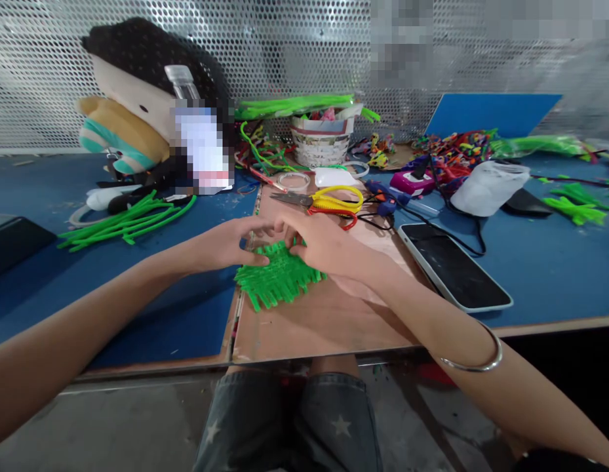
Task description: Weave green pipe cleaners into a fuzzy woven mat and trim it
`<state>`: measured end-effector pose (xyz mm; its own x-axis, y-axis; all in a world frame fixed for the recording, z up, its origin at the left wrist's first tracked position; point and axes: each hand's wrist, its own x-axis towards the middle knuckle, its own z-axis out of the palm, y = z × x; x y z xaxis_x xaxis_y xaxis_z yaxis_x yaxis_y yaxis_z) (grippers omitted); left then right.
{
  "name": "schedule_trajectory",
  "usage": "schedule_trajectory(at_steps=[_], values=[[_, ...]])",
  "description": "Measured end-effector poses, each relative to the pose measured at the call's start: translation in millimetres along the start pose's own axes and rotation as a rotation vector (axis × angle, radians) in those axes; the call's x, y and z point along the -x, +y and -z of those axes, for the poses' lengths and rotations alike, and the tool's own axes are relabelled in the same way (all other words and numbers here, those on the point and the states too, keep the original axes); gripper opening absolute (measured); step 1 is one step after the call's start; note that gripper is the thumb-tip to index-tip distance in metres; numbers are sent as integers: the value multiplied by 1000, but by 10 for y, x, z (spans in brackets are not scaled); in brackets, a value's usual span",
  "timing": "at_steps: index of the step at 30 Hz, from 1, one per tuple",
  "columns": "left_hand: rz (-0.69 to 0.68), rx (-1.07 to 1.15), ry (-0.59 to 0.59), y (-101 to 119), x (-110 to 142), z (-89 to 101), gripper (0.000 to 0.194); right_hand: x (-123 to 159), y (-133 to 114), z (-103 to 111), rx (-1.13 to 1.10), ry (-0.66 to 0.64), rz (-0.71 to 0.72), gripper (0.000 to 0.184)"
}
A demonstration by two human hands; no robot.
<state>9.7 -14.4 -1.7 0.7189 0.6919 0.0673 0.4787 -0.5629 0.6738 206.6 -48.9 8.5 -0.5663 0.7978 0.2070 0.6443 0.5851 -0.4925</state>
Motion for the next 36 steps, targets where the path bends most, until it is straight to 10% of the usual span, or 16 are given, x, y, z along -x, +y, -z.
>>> schedule_trajectory(at_steps=[6,36], values=[[-176,-195,-37,-21,8,-59,30,-7,69,-81,113,-98,29,30],[90,-255,-74,45,14,-107,27,-17,2,-153,45,-52,59,25]])
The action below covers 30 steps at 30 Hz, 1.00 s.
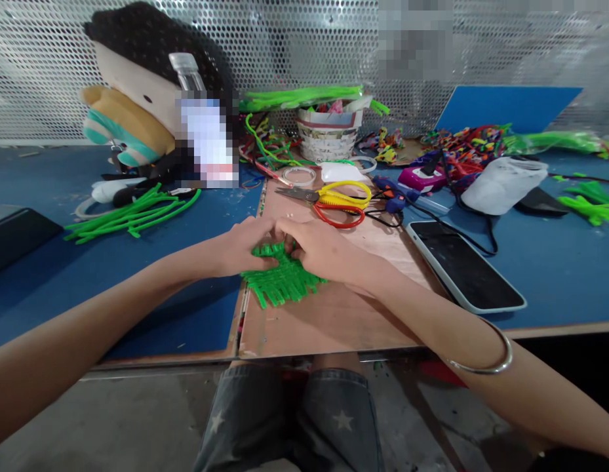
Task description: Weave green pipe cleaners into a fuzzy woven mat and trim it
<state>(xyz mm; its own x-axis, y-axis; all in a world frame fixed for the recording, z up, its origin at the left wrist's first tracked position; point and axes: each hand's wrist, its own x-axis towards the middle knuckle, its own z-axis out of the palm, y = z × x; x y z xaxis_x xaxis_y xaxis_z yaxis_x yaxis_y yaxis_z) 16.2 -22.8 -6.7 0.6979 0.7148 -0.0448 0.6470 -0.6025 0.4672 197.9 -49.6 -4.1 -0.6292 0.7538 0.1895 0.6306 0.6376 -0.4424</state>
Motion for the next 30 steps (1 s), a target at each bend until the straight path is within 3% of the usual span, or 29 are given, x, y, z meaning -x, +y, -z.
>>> schedule_trajectory(at_steps=[6,20,30], values=[[-111,8,-99,-42,18,41,33,-24,8,-19,6,-49,38,22],[-52,-76,-108,18,40,36,34,-52,16,7,-57,-151,8,18],[-116,-48,-129,-83,42,38,38,13,-19,-58,-43,-17,60,21]])
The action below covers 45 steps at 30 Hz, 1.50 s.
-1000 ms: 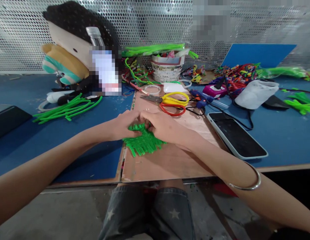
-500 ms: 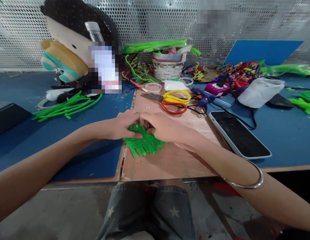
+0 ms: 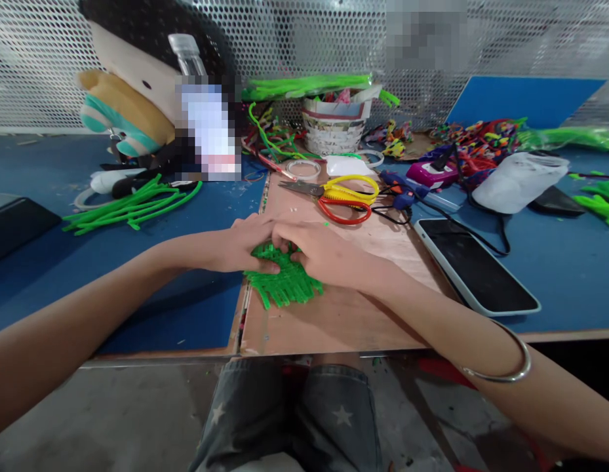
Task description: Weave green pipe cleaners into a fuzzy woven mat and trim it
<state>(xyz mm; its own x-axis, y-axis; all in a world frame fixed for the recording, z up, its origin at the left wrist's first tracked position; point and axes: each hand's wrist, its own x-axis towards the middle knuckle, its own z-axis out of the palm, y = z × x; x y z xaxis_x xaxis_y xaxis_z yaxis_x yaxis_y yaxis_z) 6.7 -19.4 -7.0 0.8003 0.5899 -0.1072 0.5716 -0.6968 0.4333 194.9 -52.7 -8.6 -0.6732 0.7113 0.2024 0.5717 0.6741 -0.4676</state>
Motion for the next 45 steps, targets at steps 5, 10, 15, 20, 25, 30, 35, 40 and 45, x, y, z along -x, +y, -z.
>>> schedule_trajectory(at_steps=[5,10,15,20,25,30,35,40,45], values=[[-17,-28,-89,-28,17,46,46,-1,4,-9,26,-5,17,21],[18,-24,-74,-8,4,42,46,-13,-22,4,58,-30,-3,21],[33,-8,-73,10,-1,38,39,-46,-10,-10,35,-64,-10,21],[49,-22,-67,19,-1,28,34,-59,-1,-22,7,-42,14,22],[52,-38,-56,12,1,9,34,-33,-18,-28,-10,-21,0,21],[16,-39,-41,-13,3,-2,35,-1,-21,-72,-3,11,53,24],[14,-40,-68,0,7,16,33,-3,-13,-90,21,1,69,24],[26,-47,-64,11,2,16,33,-23,-20,-76,8,-28,64,25],[42,-39,-72,11,1,19,32,-65,-35,-65,2,-43,85,25]])
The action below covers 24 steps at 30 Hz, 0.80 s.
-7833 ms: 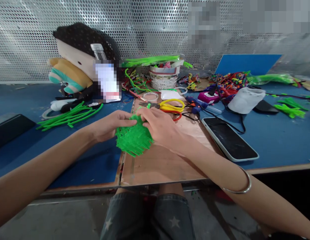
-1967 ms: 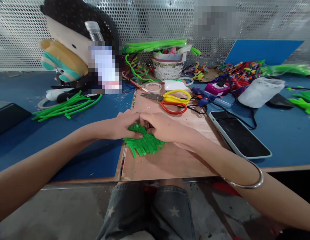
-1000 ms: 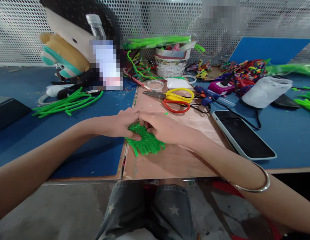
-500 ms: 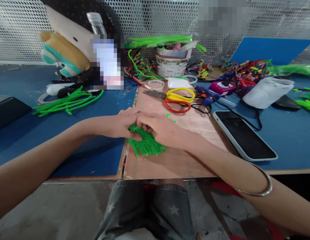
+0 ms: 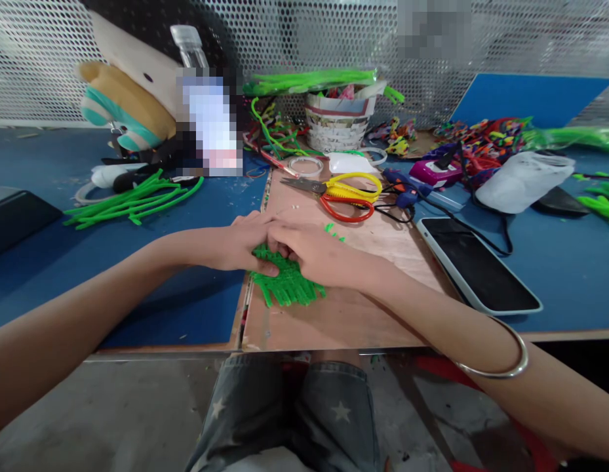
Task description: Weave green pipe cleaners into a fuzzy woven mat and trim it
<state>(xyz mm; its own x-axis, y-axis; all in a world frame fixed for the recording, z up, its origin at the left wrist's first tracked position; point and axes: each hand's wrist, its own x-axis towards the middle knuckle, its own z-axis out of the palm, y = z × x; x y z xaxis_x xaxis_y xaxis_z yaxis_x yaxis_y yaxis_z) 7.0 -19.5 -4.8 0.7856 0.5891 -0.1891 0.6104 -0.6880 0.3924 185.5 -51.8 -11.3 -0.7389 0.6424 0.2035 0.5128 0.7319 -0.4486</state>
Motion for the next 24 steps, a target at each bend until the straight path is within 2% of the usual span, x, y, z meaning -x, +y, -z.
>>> schedule_trajectory(at_steps=[6,13,18,24], values=[[-26,50,12,1,8,1,29,-8,-16,19,-7,-14,3,24],[-5,32,35,9,15,-5,39,40,-7,26,-103,47,-60,28],[-14,5,-7,37,32,28,35,28,-6,38,-80,48,-23,22],[-18,39,26,64,41,43,42,42,3,61,-35,74,-45,18]])
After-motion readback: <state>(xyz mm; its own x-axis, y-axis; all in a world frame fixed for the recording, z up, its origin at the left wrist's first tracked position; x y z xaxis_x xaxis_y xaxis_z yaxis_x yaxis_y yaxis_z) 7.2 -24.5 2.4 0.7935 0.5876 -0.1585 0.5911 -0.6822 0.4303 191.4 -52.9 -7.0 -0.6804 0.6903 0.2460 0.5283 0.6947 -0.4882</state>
